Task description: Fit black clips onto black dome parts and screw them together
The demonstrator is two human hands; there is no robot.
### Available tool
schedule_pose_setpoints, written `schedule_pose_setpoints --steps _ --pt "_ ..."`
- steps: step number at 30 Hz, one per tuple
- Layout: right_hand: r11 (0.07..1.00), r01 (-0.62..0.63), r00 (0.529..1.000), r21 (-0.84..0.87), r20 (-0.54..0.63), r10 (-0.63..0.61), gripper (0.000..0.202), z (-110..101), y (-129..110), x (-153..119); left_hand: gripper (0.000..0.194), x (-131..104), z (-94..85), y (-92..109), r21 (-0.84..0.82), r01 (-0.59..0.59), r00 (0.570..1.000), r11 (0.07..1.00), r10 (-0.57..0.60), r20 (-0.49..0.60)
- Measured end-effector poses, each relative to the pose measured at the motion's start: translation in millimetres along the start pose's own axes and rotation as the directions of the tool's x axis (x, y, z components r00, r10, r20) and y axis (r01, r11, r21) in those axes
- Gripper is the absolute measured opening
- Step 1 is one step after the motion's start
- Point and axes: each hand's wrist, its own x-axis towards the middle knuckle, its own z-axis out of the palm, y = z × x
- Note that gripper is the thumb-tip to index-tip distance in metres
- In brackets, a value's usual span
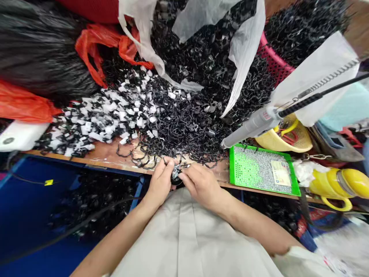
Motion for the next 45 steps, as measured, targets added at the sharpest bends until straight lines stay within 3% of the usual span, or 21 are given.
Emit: schedule_pose_setpoints --steps 3,6,10,13,15,18,22,25,28,31,33,36,39,41,43,45 --pt "0.992 -0.117 0.990 0.039 0.087 0.113 0.020 -1 16 6 0.030 4 -7.1 -1 -0.051 -0.065 0.988 0.997 0.057 -0.142" --pt "0.985 -0.125 0.985 -0.121 0.105 0.138 0.015 -8 26 26 0.031 8 -12.6 -1 -0.128 -0.113 0.972 0.985 0.083 -0.219" --pt "0.921 -0.025 1.000 -0.389 -0.009 0.023 0.022 -24 25 71 0.031 7 -13.0 0 -0.209 -0.084 0.990 0.974 0.058 -0.126" --pt "0.782 -0.144 0.989 -0.606 -0.070 0.127 0.023 -33 27 104 0.029 3 -7.9 3 -0.212 -0.018 0.999 0.977 0.011 -0.033" --pt "0.733 -0.200 0.979 -0.650 -0.094 0.183 0.024 -37 32 119 0.027 0 -4.7 2 -0.186 0.013 1.000 0.982 -0.012 0.008" --pt "0.825 -0.230 0.970 -0.517 -0.190 0.151 0.031 -43 39 121 0.029 -3 -4.2 -1 -0.103 0.035 0.998 0.994 -0.029 0.055" --pt "0.984 -0.113 0.933 -0.139 -0.355 0.057 0.030 -51 43 92 0.033 -1 -9.3 -7 -0.009 0.045 0.983 0.999 -0.042 0.179" --pt "0.991 -0.132 0.928 -0.028 -0.354 0.114 0.014 -44 43 63 0.033 2 -10.1 -8 0.041 0.034 0.969 0.999 -0.043 0.244" --pt "0.969 -0.240 0.905 0.059 -0.347 0.245 0.010 -24 41 39 0.034 7 -7.6 -5 0.004 -0.034 0.983 0.999 0.032 0.182" --pt "0.958 -0.273 0.923 0.083 -0.260 0.285 0.008 -6 39 23 0.034 11 -6.0 -3 -0.096 -0.092 0.992 0.991 0.100 0.078" --pt "0.964 -0.262 0.955 -0.053 -0.158 0.251 0.012 -4 37 15 0.033 12 -6.9 -3 -0.137 -0.087 0.994 0.987 0.095 0.049" --pt "0.903 -0.275 0.959 -0.332 -0.022 0.284 0.027 -18 34 7 0.033 10 -9.6 -3 -0.172 -0.075 0.996 0.982 0.082 0.034" --pt "0.829 -0.278 0.956 -0.485 -0.057 0.287 0.024 -36 32 8 0.032 9 -11.8 -3 -0.213 -0.077 0.997 0.974 0.080 0.006" --pt "0.850 -0.174 0.984 -0.498 -0.057 0.168 0.021 -41 32 13 0.031 9 -12.1 -3 -0.231 -0.075 0.997 0.970 0.076 -0.004" --pt "0.875 0.026 0.997 -0.483 0.073 0.011 0.025 -36 31 20 0.031 8 -11.8 -2 -0.235 -0.068 0.998 0.970 0.069 -0.006" --pt "0.870 0.170 0.971 -0.462 0.229 -0.068 0.022 -26 29 26 0.032 7 -11.7 0 -0.232 -0.060 0.998 0.971 0.060 -0.008"
